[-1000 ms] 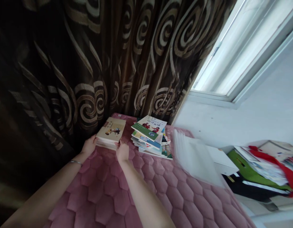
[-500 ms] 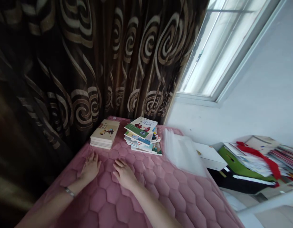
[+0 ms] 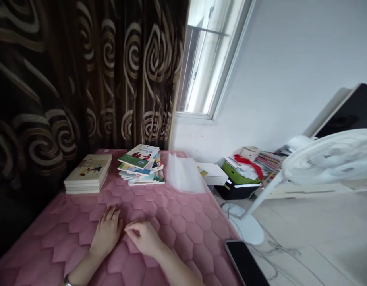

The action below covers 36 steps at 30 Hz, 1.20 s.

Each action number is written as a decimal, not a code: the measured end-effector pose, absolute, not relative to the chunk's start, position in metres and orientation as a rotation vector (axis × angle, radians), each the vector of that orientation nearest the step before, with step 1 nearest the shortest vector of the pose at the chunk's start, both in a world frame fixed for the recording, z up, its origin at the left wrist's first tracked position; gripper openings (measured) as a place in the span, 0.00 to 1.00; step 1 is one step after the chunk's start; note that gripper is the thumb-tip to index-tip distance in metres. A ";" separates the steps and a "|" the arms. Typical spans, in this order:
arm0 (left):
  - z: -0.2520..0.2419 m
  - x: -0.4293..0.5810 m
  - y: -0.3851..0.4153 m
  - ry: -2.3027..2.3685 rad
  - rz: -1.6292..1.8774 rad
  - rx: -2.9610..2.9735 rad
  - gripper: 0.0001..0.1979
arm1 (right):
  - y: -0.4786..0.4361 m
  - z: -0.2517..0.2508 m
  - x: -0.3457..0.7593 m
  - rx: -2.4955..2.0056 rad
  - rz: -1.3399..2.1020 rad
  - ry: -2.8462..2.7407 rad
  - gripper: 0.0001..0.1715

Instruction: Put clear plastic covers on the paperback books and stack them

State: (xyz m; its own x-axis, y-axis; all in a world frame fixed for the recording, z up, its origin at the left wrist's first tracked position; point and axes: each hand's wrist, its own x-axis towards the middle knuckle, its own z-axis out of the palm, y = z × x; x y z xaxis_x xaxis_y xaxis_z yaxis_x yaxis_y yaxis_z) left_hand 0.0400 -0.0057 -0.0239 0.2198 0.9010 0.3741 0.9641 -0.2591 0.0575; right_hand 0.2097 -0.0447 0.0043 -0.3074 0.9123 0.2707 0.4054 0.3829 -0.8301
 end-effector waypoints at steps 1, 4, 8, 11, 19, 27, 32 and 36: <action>-0.027 0.038 -0.005 -1.763 -0.535 -2.306 0.19 | -0.039 0.006 0.220 -1.166 0.828 -1.814 0.14; -0.030 0.034 -0.003 -1.747 -0.583 -2.301 0.18 | -0.016 0.010 0.267 -1.334 0.562 -1.622 0.14; -0.026 0.037 -0.003 -1.780 -0.591 -2.290 0.18 | 0.022 0.007 0.343 -1.650 0.103 -1.361 0.18; -0.022 0.039 -0.004 -1.807 -0.600 -2.301 0.18 | 0.045 -0.005 0.379 -1.829 -0.047 -1.397 0.28; -0.017 0.039 -0.007 -1.897 -0.599 -2.332 0.18 | 0.063 -0.027 0.393 -1.903 0.054 -1.431 0.20; -0.019 0.039 -0.006 -1.895 -0.635 -2.329 0.18 | 0.051 -0.012 0.420 -1.842 0.136 -1.315 0.16; -0.020 0.039 -0.006 -1.888 -0.629 -2.347 0.18 | 0.052 -0.005 0.423 -1.694 0.266 -1.261 0.14; -0.017 0.039 -0.007 -1.904 -0.627 -2.337 0.18 | 0.047 0.004 0.428 -1.559 0.378 -1.236 0.22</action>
State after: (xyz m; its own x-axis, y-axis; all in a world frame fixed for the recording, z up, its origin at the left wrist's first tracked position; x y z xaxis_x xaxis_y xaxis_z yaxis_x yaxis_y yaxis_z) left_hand 0.0390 -0.0071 -0.0172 0.1531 0.9251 0.3474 0.9506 -0.2339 0.2042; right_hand 0.4276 0.0471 0.0040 0.4141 0.8439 0.3411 0.5081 0.0966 -0.8559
